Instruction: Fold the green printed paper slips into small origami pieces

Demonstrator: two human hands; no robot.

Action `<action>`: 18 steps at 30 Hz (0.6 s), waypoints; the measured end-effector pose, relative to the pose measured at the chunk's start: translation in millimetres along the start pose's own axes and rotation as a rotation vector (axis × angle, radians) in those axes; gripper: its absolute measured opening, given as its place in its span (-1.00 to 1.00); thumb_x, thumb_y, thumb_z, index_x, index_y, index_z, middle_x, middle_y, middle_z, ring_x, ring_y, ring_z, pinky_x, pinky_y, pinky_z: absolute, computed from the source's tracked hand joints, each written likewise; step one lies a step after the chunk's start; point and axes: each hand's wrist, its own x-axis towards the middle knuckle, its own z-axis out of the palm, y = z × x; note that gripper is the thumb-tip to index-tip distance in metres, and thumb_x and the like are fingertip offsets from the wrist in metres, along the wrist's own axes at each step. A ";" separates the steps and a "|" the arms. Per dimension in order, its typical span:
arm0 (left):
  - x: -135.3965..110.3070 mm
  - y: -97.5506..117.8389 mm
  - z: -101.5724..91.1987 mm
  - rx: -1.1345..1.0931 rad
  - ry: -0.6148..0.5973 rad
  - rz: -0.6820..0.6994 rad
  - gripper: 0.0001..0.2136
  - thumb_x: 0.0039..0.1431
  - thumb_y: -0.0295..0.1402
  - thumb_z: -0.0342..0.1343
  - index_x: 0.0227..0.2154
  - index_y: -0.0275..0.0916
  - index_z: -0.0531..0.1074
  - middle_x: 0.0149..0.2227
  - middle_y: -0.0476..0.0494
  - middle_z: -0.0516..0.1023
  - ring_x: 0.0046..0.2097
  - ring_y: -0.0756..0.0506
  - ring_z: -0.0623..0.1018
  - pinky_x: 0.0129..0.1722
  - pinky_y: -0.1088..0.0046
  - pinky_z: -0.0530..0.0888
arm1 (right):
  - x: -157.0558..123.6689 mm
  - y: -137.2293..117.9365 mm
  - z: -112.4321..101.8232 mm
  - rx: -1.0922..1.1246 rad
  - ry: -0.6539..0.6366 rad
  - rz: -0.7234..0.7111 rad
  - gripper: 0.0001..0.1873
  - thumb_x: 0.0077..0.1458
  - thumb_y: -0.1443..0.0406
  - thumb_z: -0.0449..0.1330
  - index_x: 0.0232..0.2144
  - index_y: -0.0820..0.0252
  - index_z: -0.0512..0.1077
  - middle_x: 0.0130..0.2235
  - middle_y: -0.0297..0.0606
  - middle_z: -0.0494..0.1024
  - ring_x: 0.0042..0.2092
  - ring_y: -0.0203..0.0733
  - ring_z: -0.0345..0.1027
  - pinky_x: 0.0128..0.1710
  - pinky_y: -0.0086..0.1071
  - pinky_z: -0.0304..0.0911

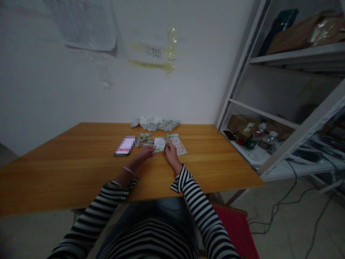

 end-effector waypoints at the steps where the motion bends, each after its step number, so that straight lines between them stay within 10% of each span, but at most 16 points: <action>1: -0.7 1.0 -1.1 -0.017 -0.005 -0.006 -0.66 0.29 -0.26 0.12 0.07 -0.27 0.37 0.07 -0.24 0.44 -0.01 -0.18 0.52 -0.05 0.12 0.52 | -0.2 -1.1 -1.1 0.007 -0.031 0.001 -0.69 0.07 0.28 0.14 -0.15 0.12 0.58 -0.18 -0.24 0.65 -0.08 -0.13 0.47 -0.03 -0.30 0.32; 10: -11.3 19.8 12.6 -0.119 0.118 0.283 -0.53 0.11 -0.13 0.23 0.05 -0.22 0.43 -0.16 -0.15 0.62 -0.17 -0.12 0.61 -0.10 0.30 0.54 | 5.1 -3.9 -8.0 0.112 0.014 0.108 -0.79 -0.03 0.24 0.25 -0.35 0.16 0.65 -0.28 -0.16 0.69 -0.22 -0.04 0.54 -0.10 -0.20 0.38; 18: -13.9 22.9 10.0 -0.070 0.259 0.370 -0.89 -0.14 -0.34 0.37 -0.52 -0.24 0.61 -0.42 -0.07 0.64 -0.24 -0.15 0.58 -0.12 0.33 0.50 | 5.7 -8.3 -7.3 0.224 0.039 0.172 -0.81 -0.15 0.20 0.37 -0.45 0.19 0.62 -0.44 -0.26 0.64 -0.38 -0.15 0.46 -0.28 -0.29 0.37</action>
